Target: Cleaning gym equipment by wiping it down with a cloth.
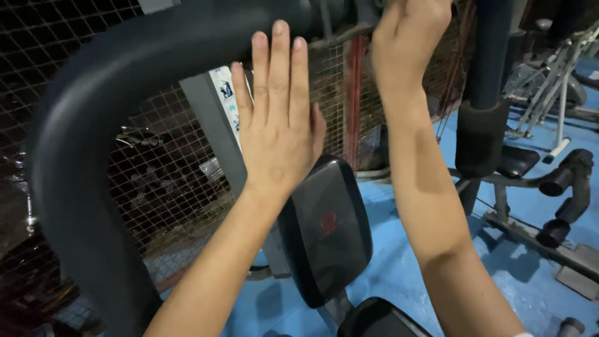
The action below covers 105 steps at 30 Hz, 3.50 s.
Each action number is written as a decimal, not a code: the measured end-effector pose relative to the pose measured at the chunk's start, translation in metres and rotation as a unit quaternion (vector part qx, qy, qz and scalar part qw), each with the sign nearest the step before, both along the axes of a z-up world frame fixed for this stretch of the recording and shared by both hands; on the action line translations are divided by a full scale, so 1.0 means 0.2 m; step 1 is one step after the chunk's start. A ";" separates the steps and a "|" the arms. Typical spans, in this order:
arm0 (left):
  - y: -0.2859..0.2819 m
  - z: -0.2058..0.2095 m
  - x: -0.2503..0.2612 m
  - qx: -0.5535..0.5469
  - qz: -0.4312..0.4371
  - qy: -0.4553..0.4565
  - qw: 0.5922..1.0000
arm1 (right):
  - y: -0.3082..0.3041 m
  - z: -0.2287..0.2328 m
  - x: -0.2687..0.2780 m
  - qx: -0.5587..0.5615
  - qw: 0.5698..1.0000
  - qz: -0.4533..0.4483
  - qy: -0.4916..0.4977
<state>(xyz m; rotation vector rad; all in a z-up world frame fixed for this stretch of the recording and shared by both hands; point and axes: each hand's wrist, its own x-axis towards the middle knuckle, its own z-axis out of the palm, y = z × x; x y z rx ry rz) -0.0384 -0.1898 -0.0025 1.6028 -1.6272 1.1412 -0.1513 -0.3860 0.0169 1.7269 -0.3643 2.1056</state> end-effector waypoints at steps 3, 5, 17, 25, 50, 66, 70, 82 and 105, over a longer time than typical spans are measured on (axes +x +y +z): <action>-0.02 -0.01 -0.01 0.000 0.002 0.007 1.000 | 0.16 -0.01 0.02 -0.003 0.998 0.055 0.005; -0.05 -0.03 -0.01 -0.005 0.001 0.018 1.000 | 0.30 0.00 0.02 0.011 0.996 0.083 0.038; -0.13 -0.07 -0.02 -0.044 -0.012 -0.004 0.999 | -0.06 -0.09 -0.22 -0.091 0.985 0.065 0.128; -0.15 -0.04 -0.03 -0.043 -0.019 -0.016 0.999 | 0.11 -0.17 -0.21 0.027 0.990 0.122 0.069; -0.15 -0.02 -0.02 -0.123 -0.002 -0.079 0.989 | -0.02 -0.06 -0.20 -0.022 0.991 0.096 0.087; -0.22 -0.05 -0.05 -0.168 -0.015 -0.060 0.984 | -0.09 -0.06 -0.24 -0.011 0.995 -0.026 0.095; -0.20 -0.04 -0.08 -0.166 -0.005 -0.046 0.985 | -0.13 -0.07 -0.25 0.003 0.998 -0.036 0.049; -0.23 -0.06 -0.06 -0.182 -0.020 -0.036 0.982 | 0.41 -0.05 0.06 -0.011 0.984 0.170 0.056; -0.11 0.00 0.02 -0.137 -0.113 -0.029 0.984 | -0.11 -0.48 0.17 0.237 0.886 0.321 -0.235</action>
